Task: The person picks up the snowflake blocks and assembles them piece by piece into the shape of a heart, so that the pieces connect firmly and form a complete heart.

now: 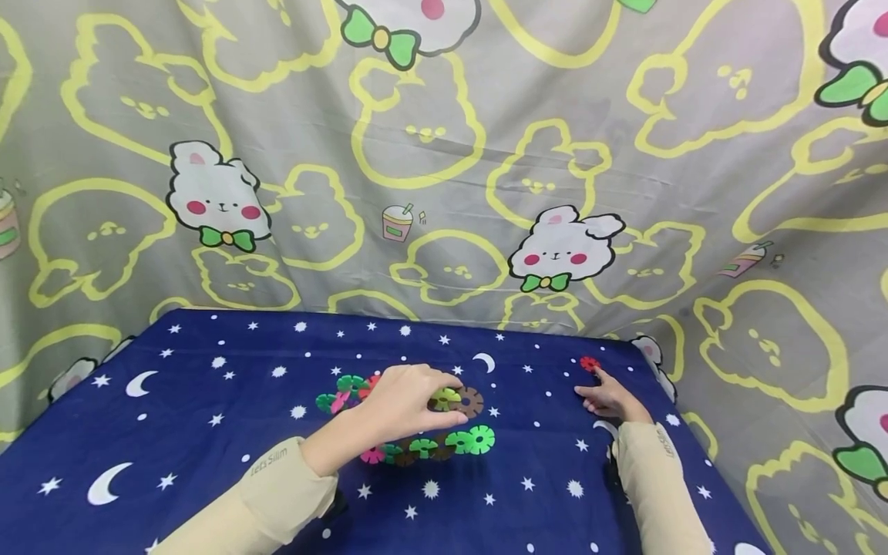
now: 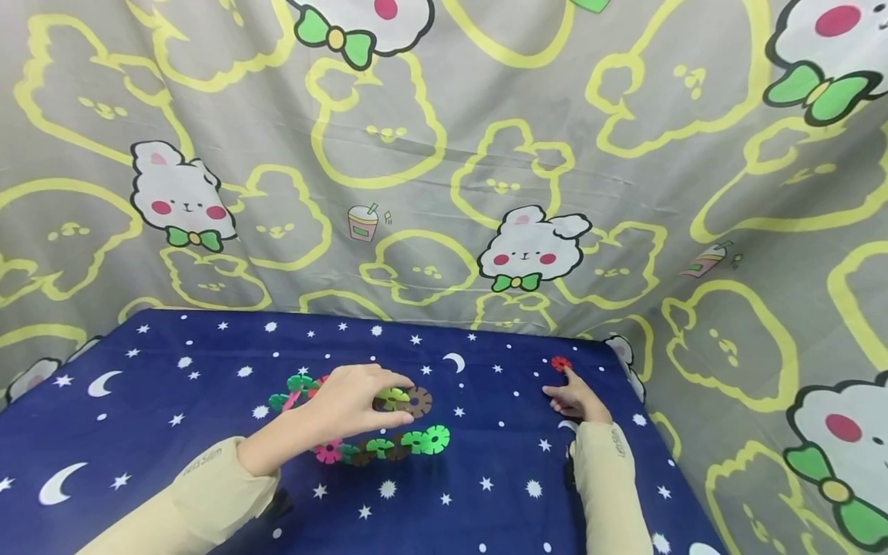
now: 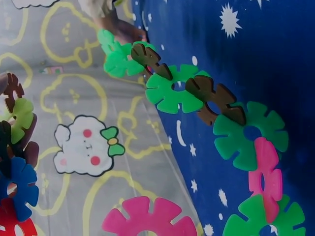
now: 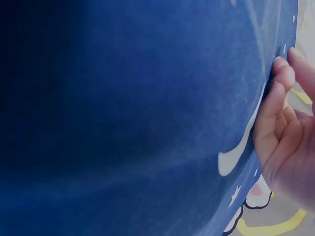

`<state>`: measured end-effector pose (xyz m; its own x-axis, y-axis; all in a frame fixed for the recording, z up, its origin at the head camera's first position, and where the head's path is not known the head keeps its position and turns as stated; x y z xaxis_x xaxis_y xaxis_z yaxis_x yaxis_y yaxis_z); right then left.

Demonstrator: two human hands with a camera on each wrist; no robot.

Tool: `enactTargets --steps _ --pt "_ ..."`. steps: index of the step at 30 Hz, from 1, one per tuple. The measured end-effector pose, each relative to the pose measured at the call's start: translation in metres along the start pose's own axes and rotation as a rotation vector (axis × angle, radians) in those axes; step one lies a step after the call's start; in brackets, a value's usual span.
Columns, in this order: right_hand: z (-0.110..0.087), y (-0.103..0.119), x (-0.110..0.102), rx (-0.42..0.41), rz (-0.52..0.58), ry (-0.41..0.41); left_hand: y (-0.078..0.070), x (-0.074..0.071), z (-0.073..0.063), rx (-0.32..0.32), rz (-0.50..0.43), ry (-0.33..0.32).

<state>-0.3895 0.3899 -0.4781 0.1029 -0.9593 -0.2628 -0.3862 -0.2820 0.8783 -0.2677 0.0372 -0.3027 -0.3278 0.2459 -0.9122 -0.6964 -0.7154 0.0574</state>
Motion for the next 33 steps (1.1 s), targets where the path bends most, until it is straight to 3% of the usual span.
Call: enactTargets --steps 12,17,27,31,32,33 --pt "0.007 -0.001 -0.003 0.062 -0.101 0.017 -0.003 0.0 0.001 0.014 0.011 0.017" --pt "0.005 0.005 -0.006 0.009 -0.141 -0.022 -0.004 -0.001 0.002 0.016 0.008 0.009" --pt "0.009 0.005 -0.002 -0.074 -0.074 -0.076 -0.002 -0.003 -0.001 0.006 -0.002 0.018" --pt "0.009 0.003 0.003 -0.063 -0.093 -0.051 -0.001 -0.003 -0.003 0.0 -0.003 0.021" --pt "0.015 -0.002 0.0 -0.07 -0.109 -0.036 -0.001 -0.002 -0.003 0.001 -0.005 0.022" --pt "0.029 -0.011 -0.005 -0.127 -0.089 0.008 -0.001 -0.002 -0.002 0.002 -0.005 0.02"
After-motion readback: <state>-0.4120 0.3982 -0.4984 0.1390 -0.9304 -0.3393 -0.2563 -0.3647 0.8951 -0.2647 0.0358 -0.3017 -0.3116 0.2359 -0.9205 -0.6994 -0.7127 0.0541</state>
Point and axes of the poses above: each hand's wrist, its own z-axis towards the middle knuckle, its own x-axis out of the palm, y = z × x, the point moved 8 cm from there along z, towards the middle knuckle, and after that the axes turned 13 degrees about z, right-handed, at the moved point
